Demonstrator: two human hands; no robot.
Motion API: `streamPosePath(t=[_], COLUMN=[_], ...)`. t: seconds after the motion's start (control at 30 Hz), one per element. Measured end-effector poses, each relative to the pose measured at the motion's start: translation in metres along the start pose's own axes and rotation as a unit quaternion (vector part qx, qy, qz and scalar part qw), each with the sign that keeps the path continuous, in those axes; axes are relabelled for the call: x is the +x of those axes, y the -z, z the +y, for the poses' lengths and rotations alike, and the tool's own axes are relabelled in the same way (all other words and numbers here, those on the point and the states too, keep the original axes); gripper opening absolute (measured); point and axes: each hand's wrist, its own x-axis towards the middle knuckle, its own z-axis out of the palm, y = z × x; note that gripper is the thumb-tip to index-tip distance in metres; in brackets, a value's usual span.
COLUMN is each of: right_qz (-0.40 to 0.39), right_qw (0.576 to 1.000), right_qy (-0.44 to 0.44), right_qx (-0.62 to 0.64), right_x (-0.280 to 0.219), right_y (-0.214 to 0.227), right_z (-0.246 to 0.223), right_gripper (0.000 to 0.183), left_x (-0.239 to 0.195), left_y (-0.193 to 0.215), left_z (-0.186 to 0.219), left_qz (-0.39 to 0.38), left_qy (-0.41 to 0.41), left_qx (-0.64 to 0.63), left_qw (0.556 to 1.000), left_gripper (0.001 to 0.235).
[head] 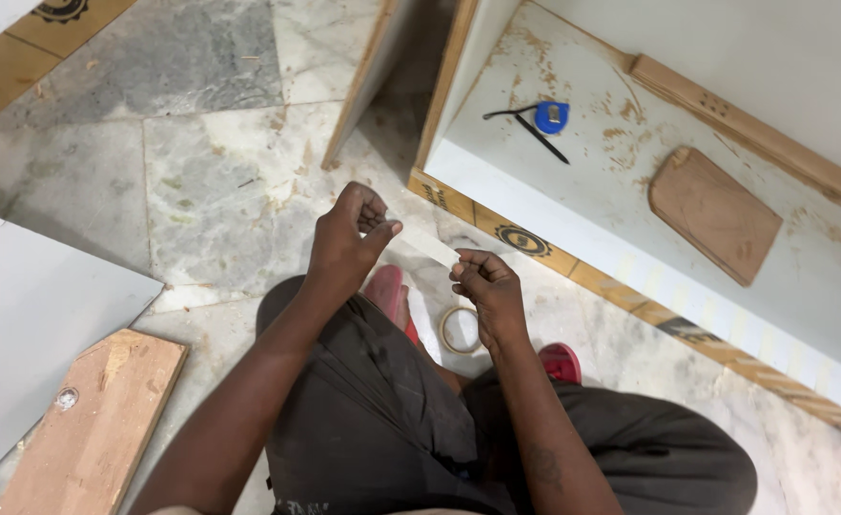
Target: The person sits on the floor and applies small pieces of masking tape to the bottom edge of a white cabinet. They repeatedly tear off pieces of tape and press them onto the surface, working along the length of the cabinet's base.
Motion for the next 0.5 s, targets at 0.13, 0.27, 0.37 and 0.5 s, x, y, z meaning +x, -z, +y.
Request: streamPosePath(t=[0.13,0.27,0.37,0.5], right_qz=[0.012,0.026,0.042,0.085], right_qw=[0.999,0.996,0.987,0.968], right_qy=[-0.036,-0.011,0.023,0.055], right_qx=[-0.011,-0.084,-0.155,-0.231], right_x=[0.03,0.063,0.093,0.127], right_y=[-0.017,-0.023,-0.021,-0.021], right_z=[0.015,0.039,0.06,0.083], right_gripper=[0.018,0.014,0.014,0.013], left_x=[0.039,0.075,0.091,0.114], left_y=[0.01,0.014,0.01,-0.011], left_z=[-0.044,-0.104,-0.154,-0.199], left_qz=[-0.027,-0.088,-0.131,-0.127], left_qy=[0.072,0.077,0.036,-0.008], left_qx=[-0.036,-0.008,0.04,0.121], left_qw=[0.996,0.993,0.99,0.985], left_gripper=[0.047,0.055,0.041,0.04])
